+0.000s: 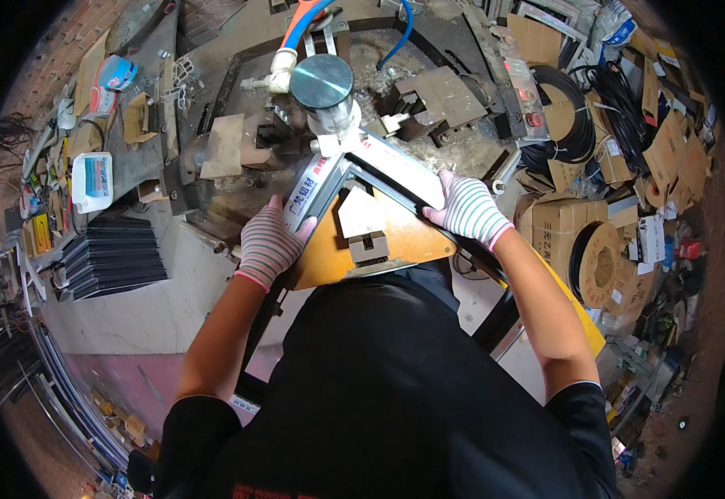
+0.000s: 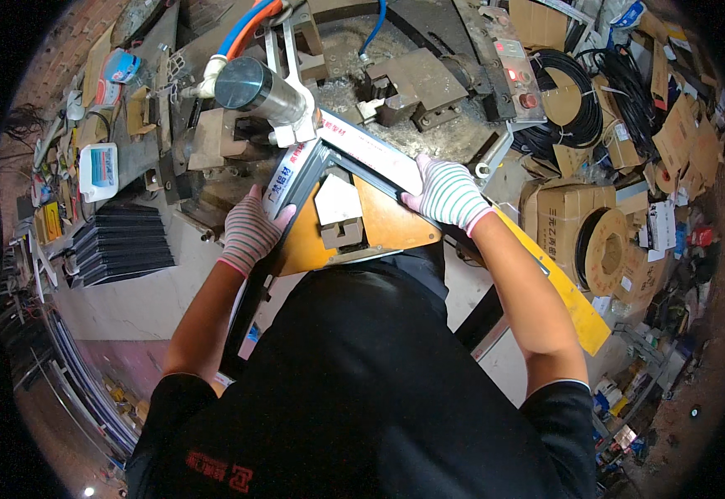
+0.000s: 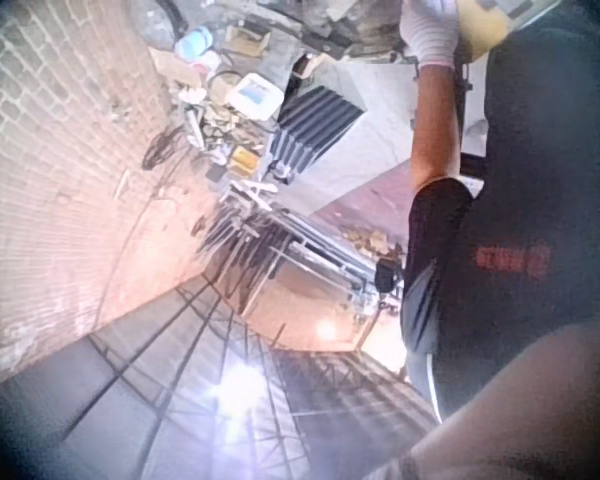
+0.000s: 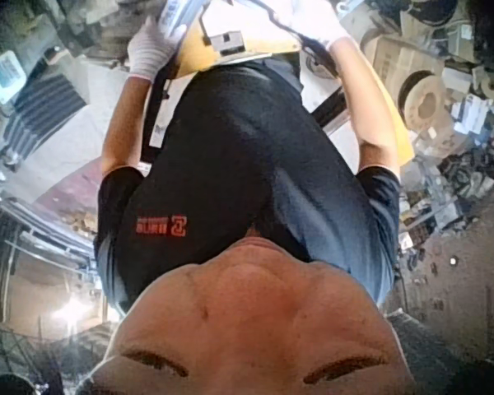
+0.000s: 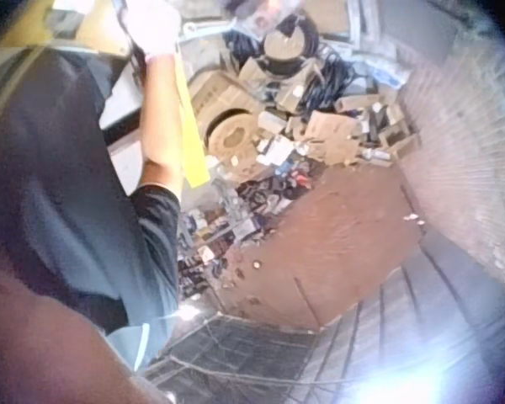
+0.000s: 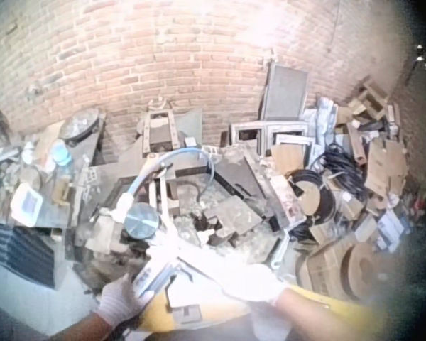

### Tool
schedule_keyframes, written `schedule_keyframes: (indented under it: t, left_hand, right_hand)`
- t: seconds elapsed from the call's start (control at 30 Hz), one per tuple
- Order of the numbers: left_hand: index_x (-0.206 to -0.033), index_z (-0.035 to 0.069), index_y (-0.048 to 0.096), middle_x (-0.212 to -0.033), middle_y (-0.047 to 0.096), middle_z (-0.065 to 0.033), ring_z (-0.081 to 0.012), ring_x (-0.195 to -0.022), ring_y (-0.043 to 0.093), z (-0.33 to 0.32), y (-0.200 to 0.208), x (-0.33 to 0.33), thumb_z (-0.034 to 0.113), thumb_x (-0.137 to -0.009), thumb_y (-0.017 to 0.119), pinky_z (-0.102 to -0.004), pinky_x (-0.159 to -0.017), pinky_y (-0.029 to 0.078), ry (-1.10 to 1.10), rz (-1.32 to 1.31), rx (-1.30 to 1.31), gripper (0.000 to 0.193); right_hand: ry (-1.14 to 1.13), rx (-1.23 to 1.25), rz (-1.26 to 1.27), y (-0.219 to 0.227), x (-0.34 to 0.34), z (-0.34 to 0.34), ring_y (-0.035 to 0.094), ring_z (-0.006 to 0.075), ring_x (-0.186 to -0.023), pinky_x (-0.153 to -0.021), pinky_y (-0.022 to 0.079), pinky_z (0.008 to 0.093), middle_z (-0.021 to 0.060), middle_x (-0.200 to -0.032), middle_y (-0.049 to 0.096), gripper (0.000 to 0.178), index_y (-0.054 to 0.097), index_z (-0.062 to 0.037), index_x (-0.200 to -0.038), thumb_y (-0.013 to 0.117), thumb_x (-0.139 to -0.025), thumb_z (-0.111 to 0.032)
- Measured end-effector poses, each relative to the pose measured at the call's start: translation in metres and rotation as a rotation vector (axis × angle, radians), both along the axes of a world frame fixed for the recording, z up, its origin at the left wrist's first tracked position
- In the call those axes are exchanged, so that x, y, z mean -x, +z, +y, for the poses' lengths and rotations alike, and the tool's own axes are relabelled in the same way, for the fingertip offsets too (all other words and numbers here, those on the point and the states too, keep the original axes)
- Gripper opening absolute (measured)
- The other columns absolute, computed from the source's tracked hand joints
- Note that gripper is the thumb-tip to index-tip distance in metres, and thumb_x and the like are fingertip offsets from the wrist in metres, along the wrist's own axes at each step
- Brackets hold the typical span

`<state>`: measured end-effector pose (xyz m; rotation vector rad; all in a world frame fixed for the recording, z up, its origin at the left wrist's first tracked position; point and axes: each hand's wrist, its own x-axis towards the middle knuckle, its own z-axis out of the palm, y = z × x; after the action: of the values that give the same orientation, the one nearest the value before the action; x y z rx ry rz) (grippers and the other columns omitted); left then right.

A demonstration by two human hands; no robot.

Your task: The person assembles a rectangular window frame by hand, fitting four aluminum extrusions together on a workbench. The person then carries the assembled frame to a corner cutting machine and positions it on the machine bed.

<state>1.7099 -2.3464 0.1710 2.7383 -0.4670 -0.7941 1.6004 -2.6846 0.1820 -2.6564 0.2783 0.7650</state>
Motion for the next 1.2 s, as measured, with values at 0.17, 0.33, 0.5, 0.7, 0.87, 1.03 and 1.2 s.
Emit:
schedule_keyframes:
  t: [0.17, 0.33, 0.5, 0.7, 0.87, 1.03, 1.2]
  left_hand:
    - [-0.119, -0.006, 0.059, -0.088, 0.072, -0.0194, -0.0334, -0.083, 0.073, -0.005, 0.005, -0.004, 0.054, -0.083, 0.077, -0.0402, -0.077, 0.058, -0.023, 0.014, -0.047, 0.072]
    - [-0.121, -0.006, 0.059, -0.091, 0.073, -0.0205, -0.0348, -0.086, 0.073, -0.006, 0.004, -0.006, 0.054, -0.084, 0.077, -0.0407, -0.079, 0.059, -0.014, 0.043, -0.061, 0.073]
    - [-0.124, -0.006, 0.059, -0.093, 0.073, -0.0217, -0.0341, -0.086, 0.073, -0.004, 0.003, -0.006, 0.052, -0.084, 0.078, -0.0408, -0.079, 0.059, -0.040, 0.030, -0.046, 0.072]
    - [-0.123, -0.005, 0.059, -0.091, 0.073, -0.0206, -0.0349, -0.084, 0.072, -0.003, -0.001, -0.003, 0.049, -0.084, 0.079, -0.0402, -0.076, 0.059, -0.038, -0.040, -0.020, 0.070]
    - [-0.123, -0.005, 0.059, -0.091, 0.073, -0.0198, -0.0325, -0.084, 0.073, -0.004, -0.001, -0.003, 0.046, -0.084, 0.080, -0.0398, -0.076, 0.059, -0.012, -0.015, -0.009, 0.067]
    - [-0.122, -0.004, 0.059, -0.093, 0.074, -0.0206, -0.0321, -0.087, 0.073, -0.007, 0.004, -0.004, 0.047, -0.085, 0.080, -0.0396, -0.078, 0.059, 0.005, 0.009, -0.028, 0.067]
    - [-0.122, -0.004, 0.059, -0.095, 0.074, -0.0213, -0.0335, -0.088, 0.073, -0.009, 0.007, -0.004, 0.046, -0.084, 0.081, -0.0401, -0.079, 0.059, 0.014, 0.035, -0.046, 0.066]
  right_hand:
    - [0.017, 0.009, 0.038, -0.004, -0.003, 0.001, 0.071, 0.0426, -0.084, -0.080, 0.056, 0.0469, 0.0269, -0.087, 0.070, 0.070, 0.055, 0.0075, -0.117, 0.075, -0.083, -0.050]
    - [0.041, 0.053, 0.055, -0.006, -0.003, 0.001, 0.071, 0.0423, -0.079, -0.076, 0.056, 0.0476, 0.0258, -0.080, 0.070, 0.069, 0.054, 0.0066, -0.117, 0.073, -0.084, -0.052]
    - [0.033, 0.018, 0.015, -0.006, -0.002, 0.000, 0.070, 0.0430, -0.081, -0.076, 0.055, 0.0481, 0.0267, -0.082, 0.070, 0.071, 0.055, 0.0061, -0.120, 0.074, -0.084, -0.051]
    - [0.005, -0.011, 0.008, -0.009, 0.001, -0.002, 0.070, 0.0439, -0.083, -0.078, 0.055, 0.0485, 0.0273, -0.084, 0.069, 0.074, 0.055, 0.0063, -0.125, 0.074, -0.083, -0.051]
    - [0.016, 0.009, -0.115, -0.015, 0.005, -0.001, 0.066, 0.0429, -0.071, -0.070, 0.053, 0.0473, 0.0224, -0.074, 0.066, 0.067, 0.056, 0.0064, -0.111, 0.079, -0.079, -0.048]
    - [0.003, 0.004, -0.070, -0.012, 0.002, 0.000, 0.067, 0.0434, -0.076, -0.073, 0.054, 0.0476, 0.0249, -0.077, 0.066, 0.069, 0.057, 0.0069, -0.114, 0.077, -0.080, -0.050]
    - [0.004, -0.001, -0.025, -0.004, -0.001, 0.001, 0.070, 0.0436, -0.085, -0.080, 0.055, 0.0486, 0.0282, -0.088, 0.070, 0.069, 0.057, 0.0069, -0.117, 0.074, -0.082, -0.051]
